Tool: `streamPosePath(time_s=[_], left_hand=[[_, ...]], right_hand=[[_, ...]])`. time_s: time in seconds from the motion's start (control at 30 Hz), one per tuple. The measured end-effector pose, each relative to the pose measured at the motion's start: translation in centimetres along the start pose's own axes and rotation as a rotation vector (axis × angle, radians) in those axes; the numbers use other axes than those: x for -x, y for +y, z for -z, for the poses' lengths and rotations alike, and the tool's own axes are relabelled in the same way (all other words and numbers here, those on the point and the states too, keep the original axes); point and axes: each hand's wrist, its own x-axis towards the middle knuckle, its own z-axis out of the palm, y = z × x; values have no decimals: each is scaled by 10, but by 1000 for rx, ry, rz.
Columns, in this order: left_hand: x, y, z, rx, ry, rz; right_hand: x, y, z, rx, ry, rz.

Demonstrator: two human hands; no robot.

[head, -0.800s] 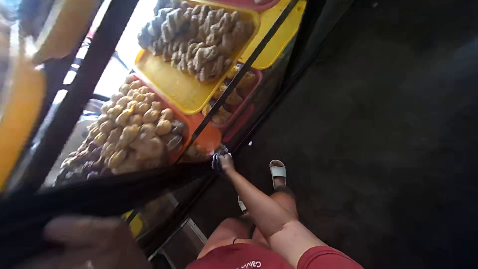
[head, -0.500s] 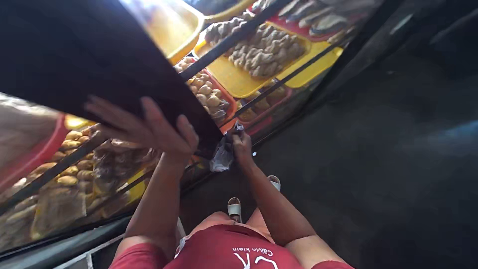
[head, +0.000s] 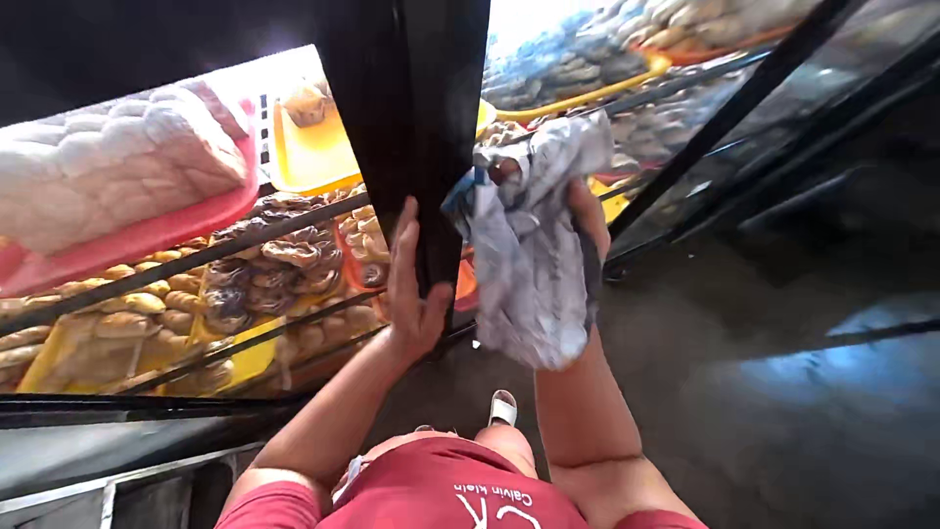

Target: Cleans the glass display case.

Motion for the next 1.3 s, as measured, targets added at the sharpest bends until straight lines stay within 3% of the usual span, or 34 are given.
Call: streamPosePath(time_s=[0.07,0.13,0.23,0.3,0.37,0.47,0.5,0.6,0.77,0.87,0.93,1.0,1.07,1.2,1.3], left_hand=[[29,23,-11,427,-15,315],[44,34,-13,693,-11,616],[39,23,-9,611,121,831],[36,13,-4,406,196,800],[32,11,-4,274,194,727],[25,37,-13,526,97,817],[24,45,-14,669,63,858],[26,40,-11,895,-104,780],[24,30,-1,640,-217,513],[25,22,2,564,-209,455],[28,15,0,517,-223,432],[31,10,-1,475,-233,435],[30,3,-2,418,-230,438],[31,-8,-2,312,-225,419],[33,-13,-9,266,-231,369]], right_hand=[[25,3,5,188,41,-67],[56,18,0,473,173,-150],[76,40,20,677,260,-96],[85,37,42,911,271,127],[98,27,43,1135,137,410],[110,37,11,1271,-309,421],[109,44,8,1267,-371,404],[94,51,28,1129,-214,446],[30,3,23,1158,230,809],[-57,-31,15,1161,162,1002],[-109,-15,5,1229,163,980],[-119,25,-5,1348,219,991],[-92,64,4,1390,117,968],[-6,146,109,1474,-90,790],[28,164,156,1609,-201,696]])
